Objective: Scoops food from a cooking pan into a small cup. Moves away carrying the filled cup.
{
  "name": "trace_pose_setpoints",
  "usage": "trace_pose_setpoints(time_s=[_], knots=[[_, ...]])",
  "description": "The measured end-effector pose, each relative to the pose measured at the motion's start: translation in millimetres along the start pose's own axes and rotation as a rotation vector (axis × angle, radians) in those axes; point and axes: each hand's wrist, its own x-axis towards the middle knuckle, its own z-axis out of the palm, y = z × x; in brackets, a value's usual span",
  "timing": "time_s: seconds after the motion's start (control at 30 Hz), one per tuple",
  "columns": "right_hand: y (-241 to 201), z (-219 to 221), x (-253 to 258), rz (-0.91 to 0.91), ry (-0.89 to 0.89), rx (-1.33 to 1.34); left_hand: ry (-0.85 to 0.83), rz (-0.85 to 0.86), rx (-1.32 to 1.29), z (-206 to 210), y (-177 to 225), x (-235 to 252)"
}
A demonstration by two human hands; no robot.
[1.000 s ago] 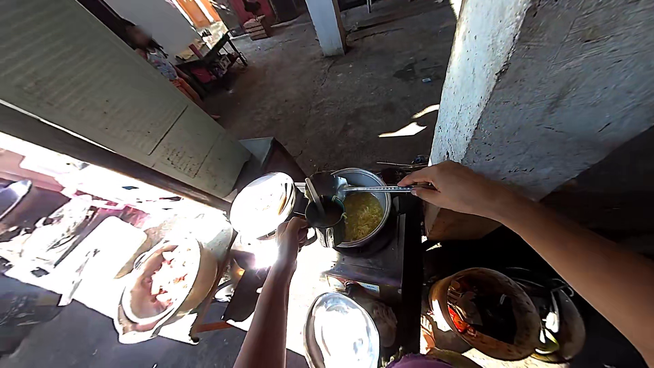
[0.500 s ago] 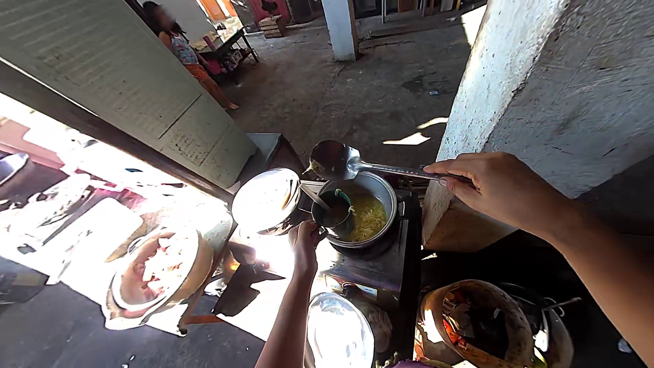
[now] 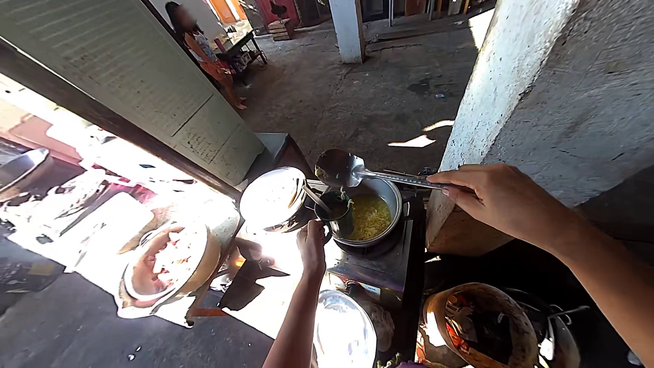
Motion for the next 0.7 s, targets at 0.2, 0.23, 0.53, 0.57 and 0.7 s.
trace_pose_setpoints(time_s=[0.2, 0.23, 0.53, 0.57, 0.7], knots=[[-18.2, -1.9, -15.5, -0.16, 0.286, -0.118, 0.022, -0.006, -0.076, -0.6, 3.8, -2.8], [-19.1, 4.8, -18.0, -0.186, 0.317, -0.141, 0.029, -0.005, -0.082, -0.9, 3.7, -3.3], [-8.4, 21.9, -22.4, -0.128, 0.29, -0.068, 0.069, -0.008, -0.063, -5.3, 0.4, -2.8], [-6.0, 22.1, -21.7, -0.087, 0.25, -0.057, 0.07, -0.006, -0.064, -4.9, 0.3, -3.6], [0.3, 25.0, -16.8, 0.064, 0.001, -0.094, 0.088, 0.02, -0.047, 0.1, 1.4, -7.5]])
